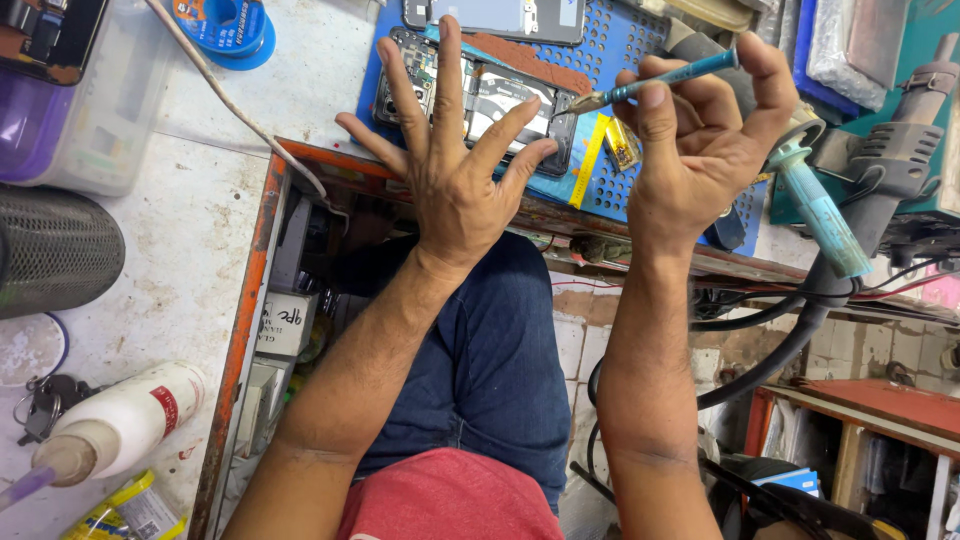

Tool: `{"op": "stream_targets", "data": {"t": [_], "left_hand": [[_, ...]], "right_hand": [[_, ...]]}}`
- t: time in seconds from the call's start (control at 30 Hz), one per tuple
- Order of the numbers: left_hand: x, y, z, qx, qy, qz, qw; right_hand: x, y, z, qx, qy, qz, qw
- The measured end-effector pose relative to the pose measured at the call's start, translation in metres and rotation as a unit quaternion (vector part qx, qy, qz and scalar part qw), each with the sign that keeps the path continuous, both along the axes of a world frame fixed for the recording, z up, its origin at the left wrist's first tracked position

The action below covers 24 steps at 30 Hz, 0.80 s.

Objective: The person disassembles a smartphone, removes the battery, and uses a screwdriver and soldering iron to work on the internal components. They then reassemble the device by reconnecting cables and securing the back cover.

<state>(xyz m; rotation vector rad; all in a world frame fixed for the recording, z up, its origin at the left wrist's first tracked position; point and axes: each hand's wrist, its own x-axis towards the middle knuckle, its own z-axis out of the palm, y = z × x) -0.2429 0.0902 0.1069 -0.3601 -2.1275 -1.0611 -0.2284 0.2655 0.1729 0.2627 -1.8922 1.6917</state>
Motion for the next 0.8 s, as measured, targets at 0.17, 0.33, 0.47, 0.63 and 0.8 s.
{"op": "stream_targets", "data": {"t": [0.17, 0.33, 0.47, 0.63, 0.8], "left_hand": [[0.001, 0.001, 0.000, 0.004, 0.014, 0.005, 1.000], [0.001, 0.001, 0.001, 0.010, -0.018, 0.001, 1.000], [0.001, 0.000, 0.000, 0.023, 0.016, -0.005, 1.000], [0.001, 0.000, -0.001, 0.035, 0.010, -0.016, 0.999], [0.000, 0.001, -0.001, 0.032, 0.012, -0.013, 0.999]], "right_hand": [[0.007, -0.006, -0.002, 0.019, 0.001, 0.017, 1.000], [0.008, -0.005, -0.006, 0.038, 0.016, 0.030, 0.999], [0.014, -0.004, -0.010, 0.043, 0.037, 0.014, 0.998], [0.020, -0.004, -0.014, 0.050, 0.043, 0.021, 0.998], [0.017, -0.005, -0.016, 0.064, 0.059, 0.030, 0.996]]}}
